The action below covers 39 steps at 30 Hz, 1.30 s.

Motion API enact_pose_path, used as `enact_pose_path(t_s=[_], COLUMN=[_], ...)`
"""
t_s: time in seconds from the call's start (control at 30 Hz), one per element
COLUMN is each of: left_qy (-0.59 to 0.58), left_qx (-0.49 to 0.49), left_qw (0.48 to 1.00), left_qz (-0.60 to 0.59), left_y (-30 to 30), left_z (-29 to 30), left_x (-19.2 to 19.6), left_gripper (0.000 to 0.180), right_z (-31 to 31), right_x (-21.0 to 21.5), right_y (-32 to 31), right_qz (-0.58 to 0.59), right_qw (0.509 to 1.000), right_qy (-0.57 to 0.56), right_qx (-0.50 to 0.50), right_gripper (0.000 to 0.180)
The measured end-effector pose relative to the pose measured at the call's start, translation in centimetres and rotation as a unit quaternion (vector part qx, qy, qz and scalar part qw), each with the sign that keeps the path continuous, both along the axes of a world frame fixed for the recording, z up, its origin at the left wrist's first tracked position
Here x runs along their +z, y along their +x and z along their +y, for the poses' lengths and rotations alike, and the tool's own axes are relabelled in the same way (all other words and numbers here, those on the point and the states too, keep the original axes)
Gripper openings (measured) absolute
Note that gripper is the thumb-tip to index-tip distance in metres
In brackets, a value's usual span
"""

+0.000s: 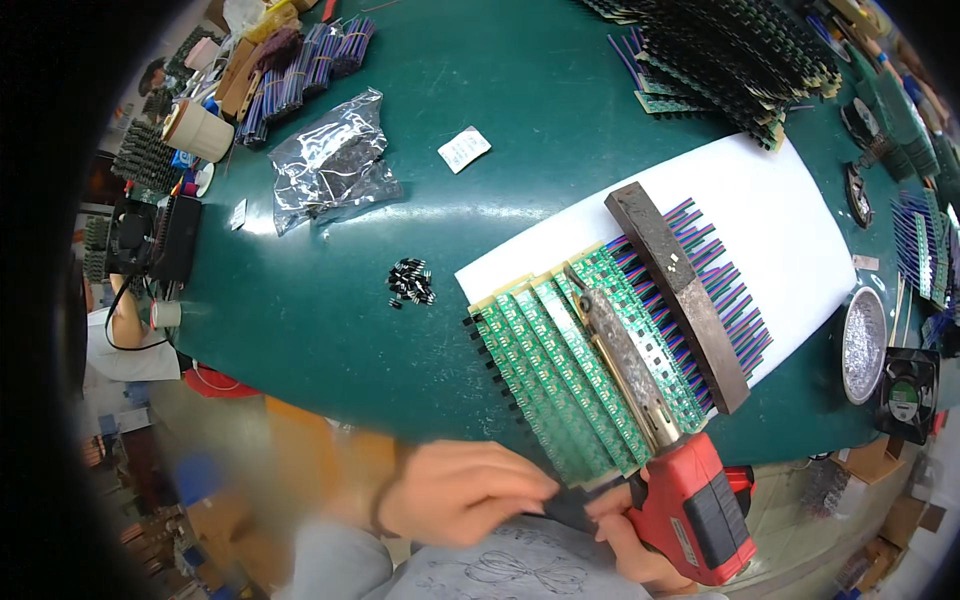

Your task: The person repeatedly picks up electronic components from the table by hand, inserts them into circuit boards, and solders them with a soldering iron.

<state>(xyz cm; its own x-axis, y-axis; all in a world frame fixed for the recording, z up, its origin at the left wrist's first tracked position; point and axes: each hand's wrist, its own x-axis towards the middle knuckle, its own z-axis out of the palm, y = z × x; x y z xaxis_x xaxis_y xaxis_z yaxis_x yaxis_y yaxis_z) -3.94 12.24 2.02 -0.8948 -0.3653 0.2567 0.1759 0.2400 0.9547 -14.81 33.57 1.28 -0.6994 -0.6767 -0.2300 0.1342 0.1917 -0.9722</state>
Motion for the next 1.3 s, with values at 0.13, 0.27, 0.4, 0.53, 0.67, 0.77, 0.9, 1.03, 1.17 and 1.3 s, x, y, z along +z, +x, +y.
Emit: enact_pose_path(t_s=[0.13, 0.27, 0.4, 0.53, 0.67, 0.77, 0.9, 1.03, 1.17, 1.3], left_qy=[-0.037, -0.084, -0.153, -0.273, -0.326, -0.342, -0.355, -0.356, -0.335, -0.334], left_qx=[0.06, 0.099, 0.09, 0.047, 0.03, 0.019, 0.001, -0.02, -0.009, 0.11], left_qw=[0.995, 0.986, 0.975, 0.951, 0.937, 0.931, 0.927, 0.927, 0.935, 0.936], left_qz=[0.067, 0.107, 0.132, 0.133, 0.122, 0.124, 0.118, 0.114, 0.111, 0.003], left_y=[-1.3, -1.8, -1.8, -1.1, -0.6, -0.8, -1.0, -0.9, -1.1, -1.5], left_z=[2.6, 3.9, 3.4, 2.1, 1.8, 1.7, 1.2, 1.1, 0.3, -3.5], left_x=[-1.7, -2.6, -2.6, -2.1, -1.2, -0.7, -0.5, -0.6, -0.5, -0.8], left_gripper=[0.024, 0.026, 0.027, 0.028, 0.029, 0.029, 0.032, 0.03, 0.031, 0.024], right_z=[-0.4, -0.6, -0.7, -0.2, 0.9, 1.4, 1.4, 1.2, 1.7, 2.4], right_x=[-0.8, -1.2, -1.2, -1.4, -1.9, -2.3, -3.0, -3.4, -4.1, -5.1], right_y=[-1.0, -0.7, -0.4, -1.1, -1.3, -1.3, -1.9, -2.0, -1.6, -1.1], right_qz=[0.006, -0.024, 0.002, 0.075, 0.298, 0.332, 0.195, 0.138, 0.122, 0.135], right_qw=[0.994, 0.995, 0.997, 0.992, 0.94, 0.92, 0.96, 0.969, 0.974, 0.966], right_qy=[-0.04, -0.055, -0.071, -0.049, 0.061, 0.098, -0.022, -0.074, -0.114, -0.211], right_qx=[0.099, 0.075, 0.042, 0.09, 0.157, 0.183, 0.199, 0.192, 0.154, 0.06], right_gripper=[0.067, 0.066, 0.067, 0.067, 0.067, 0.067, 0.066, 0.063, 0.062, 0.062])
